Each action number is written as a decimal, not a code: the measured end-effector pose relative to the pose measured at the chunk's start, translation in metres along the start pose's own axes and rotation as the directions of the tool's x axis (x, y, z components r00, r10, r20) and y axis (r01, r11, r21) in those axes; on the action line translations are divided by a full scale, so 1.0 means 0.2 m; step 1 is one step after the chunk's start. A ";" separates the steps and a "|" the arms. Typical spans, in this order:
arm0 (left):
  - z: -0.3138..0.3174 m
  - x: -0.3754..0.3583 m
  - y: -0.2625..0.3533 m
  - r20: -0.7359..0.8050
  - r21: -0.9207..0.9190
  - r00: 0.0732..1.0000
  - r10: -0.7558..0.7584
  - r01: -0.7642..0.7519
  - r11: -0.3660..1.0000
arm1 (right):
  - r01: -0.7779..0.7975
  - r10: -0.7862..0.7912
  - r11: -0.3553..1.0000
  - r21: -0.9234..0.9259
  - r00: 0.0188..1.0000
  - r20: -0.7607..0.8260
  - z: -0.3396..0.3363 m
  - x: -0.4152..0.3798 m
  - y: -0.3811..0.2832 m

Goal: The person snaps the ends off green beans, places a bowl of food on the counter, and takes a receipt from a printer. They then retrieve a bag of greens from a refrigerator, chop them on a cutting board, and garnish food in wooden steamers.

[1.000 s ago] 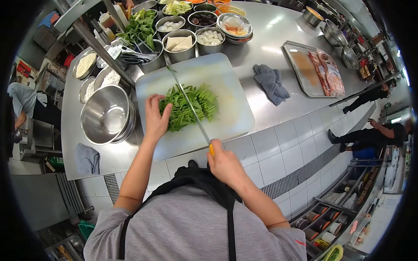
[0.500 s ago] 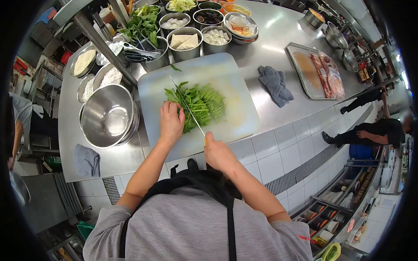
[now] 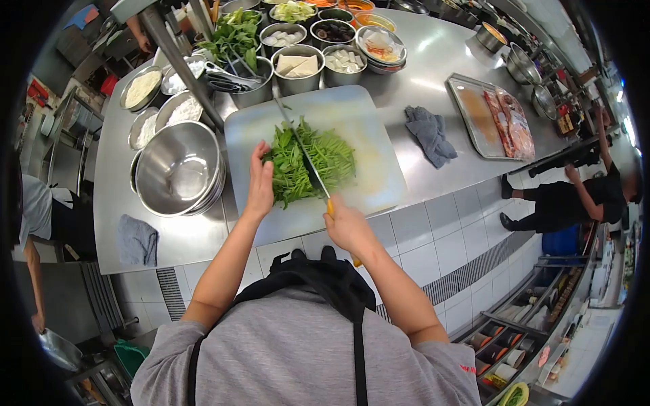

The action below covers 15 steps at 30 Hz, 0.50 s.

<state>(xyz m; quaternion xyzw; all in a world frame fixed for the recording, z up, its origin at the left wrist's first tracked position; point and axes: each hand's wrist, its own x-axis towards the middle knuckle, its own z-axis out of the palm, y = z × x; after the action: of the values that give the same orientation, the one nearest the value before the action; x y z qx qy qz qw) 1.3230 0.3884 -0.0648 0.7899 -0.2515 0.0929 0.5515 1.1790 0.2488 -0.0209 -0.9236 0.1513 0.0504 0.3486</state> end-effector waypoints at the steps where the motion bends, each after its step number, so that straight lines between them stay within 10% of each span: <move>1: -0.02 0.00 0.00 -0.075 -0.160 0.997 -0.025 0.013 0.987 | 0.009 -0.009 1.000 0.000 1.000 0.006 -0.02 -0.04 -0.03; 9: -0.20 -0.04 0.05 0.070 -0.218 0.971 -0.228 0.238 0.947 | 0.042 -0.041 0.999 0.025 0.999 -0.021 -0.01 -0.27 -0.29; 11: -0.21 -0.01 0.07 -0.169 -0.118 0.986 0.004 -0.024 0.993 | 0.041 -0.041 0.999 0.000 0.999 0.008 0.06 -0.24 -0.26; 15: -0.10 0.35 0.16 0.026 0.030 0.950 0.313 -0.313 0.949 | -0.016 0.018 0.998 -0.064 0.999 0.045 0.17 -0.21 -0.22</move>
<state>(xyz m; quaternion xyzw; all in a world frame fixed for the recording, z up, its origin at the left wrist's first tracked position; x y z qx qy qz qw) 1.3697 0.3785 -0.0019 0.7502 -0.3778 0.1749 0.5137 1.1537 0.3138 -0.0103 -0.9315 0.1496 0.0790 0.3221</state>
